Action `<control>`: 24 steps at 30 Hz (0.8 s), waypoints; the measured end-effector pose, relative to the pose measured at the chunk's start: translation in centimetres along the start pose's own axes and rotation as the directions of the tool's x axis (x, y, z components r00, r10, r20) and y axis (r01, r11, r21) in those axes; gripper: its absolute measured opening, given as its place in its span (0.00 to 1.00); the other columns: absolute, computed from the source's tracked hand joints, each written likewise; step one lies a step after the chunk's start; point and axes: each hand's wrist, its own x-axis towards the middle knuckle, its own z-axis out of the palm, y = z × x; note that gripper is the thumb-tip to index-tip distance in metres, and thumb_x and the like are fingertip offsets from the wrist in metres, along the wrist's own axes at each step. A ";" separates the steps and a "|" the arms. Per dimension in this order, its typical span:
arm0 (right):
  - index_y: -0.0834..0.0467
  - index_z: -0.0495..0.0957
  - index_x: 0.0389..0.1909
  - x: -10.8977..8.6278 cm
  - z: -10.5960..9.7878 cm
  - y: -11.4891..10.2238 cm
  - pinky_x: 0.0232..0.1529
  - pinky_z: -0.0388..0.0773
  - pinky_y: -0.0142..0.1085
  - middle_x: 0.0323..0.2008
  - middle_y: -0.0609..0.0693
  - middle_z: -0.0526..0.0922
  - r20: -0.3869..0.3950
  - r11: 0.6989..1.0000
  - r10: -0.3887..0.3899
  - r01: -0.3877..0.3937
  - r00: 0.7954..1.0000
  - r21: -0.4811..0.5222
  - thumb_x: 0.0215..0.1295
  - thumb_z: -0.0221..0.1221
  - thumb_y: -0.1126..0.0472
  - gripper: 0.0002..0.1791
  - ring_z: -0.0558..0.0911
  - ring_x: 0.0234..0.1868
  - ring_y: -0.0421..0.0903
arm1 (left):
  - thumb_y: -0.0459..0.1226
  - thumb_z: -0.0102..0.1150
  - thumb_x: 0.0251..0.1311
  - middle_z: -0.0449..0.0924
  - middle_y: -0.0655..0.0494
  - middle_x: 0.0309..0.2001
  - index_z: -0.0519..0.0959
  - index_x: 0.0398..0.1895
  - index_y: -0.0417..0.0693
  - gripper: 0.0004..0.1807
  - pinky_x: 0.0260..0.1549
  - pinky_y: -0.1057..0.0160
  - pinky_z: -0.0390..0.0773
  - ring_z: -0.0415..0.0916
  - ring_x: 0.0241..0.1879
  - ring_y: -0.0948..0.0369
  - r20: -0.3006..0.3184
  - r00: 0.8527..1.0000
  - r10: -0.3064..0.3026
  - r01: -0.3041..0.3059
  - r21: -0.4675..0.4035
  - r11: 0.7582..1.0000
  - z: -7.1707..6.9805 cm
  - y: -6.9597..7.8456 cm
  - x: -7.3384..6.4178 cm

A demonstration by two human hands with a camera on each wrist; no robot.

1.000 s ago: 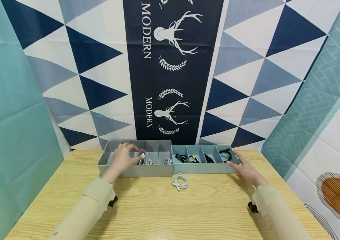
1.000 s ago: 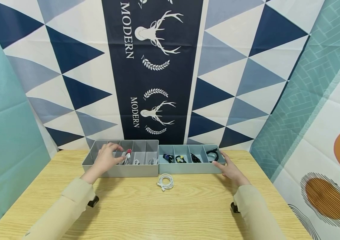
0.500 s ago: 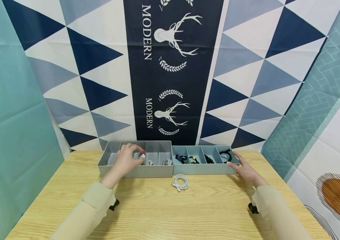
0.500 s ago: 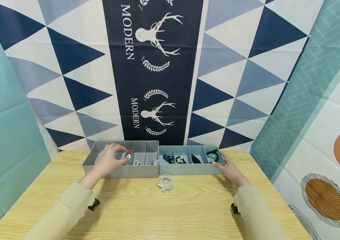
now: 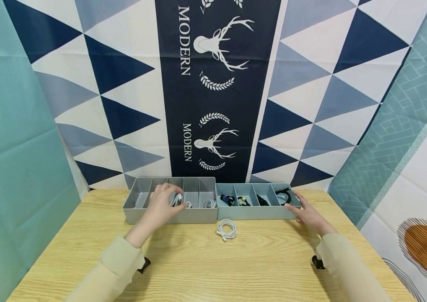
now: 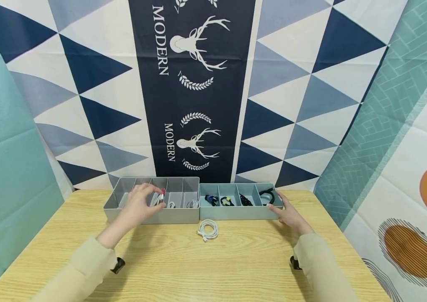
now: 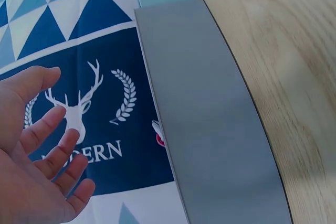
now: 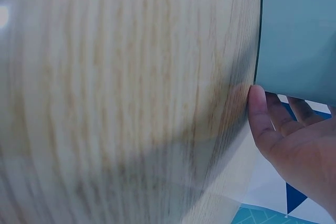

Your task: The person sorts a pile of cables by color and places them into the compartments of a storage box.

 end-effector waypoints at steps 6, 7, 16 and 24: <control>0.50 0.28 0.74 0.3 0.0 0.3 0.57 0.69 0.57 0.71 0.70 0.29 -0.002 1.000 -0.009 0.009 1.000 0.009 0.64 0.51 0.37 0.52 0.56 0.66 0.69 | 0.44 0.72 0.46 0.76 0.49 0.49 0.80 0.39 0.51 0.17 0.53 0.46 0.62 0.66 0.54 0.49 -0.015 0.999 0.029 -0.029 0.015 0.999 0.2 0.9 -0.8; 0.50 0.28 0.74 0.3 0.0 0.4 0.57 0.69 0.56 0.71 0.70 0.29 -0.004 1.000 -0.011 0.011 1.000 0.008 0.64 0.52 0.37 0.52 0.56 0.66 0.68 | 0.43 0.72 0.45 0.76 0.49 0.49 0.80 0.39 0.50 0.17 0.53 0.45 0.62 0.66 0.54 0.49 -0.022 0.999 0.042 -0.042 0.016 0.999 0.2 1.1 -1.0; 0.49 0.27 0.74 0.3 0.1 0.5 0.57 0.68 0.57 0.71 0.70 0.29 -0.010 1.000 -0.017 0.017 1.000 0.008 0.65 0.51 0.37 0.52 0.52 0.68 0.70 | 0.41 0.74 0.43 0.77 0.51 0.47 0.80 0.39 0.49 0.19 0.50 0.47 0.65 0.68 0.52 0.50 -0.065 0.985 0.158 -0.156 0.029 0.987 1.0 1.9 -1.8; 0.50 0.27 0.74 0.2 0.1 0.5 0.56 0.69 0.56 0.71 0.70 0.30 -0.010 1.000 -0.019 0.019 1.000 0.004 0.65 0.51 0.37 0.52 0.54 0.67 0.69 | 0.41 0.74 0.42 0.76 0.54 0.44 0.79 0.42 0.49 0.21 0.46 0.51 0.65 0.67 0.50 0.52 -0.043 0.980 0.192 -0.191 0.034 0.981 1.9 2.7 -2.4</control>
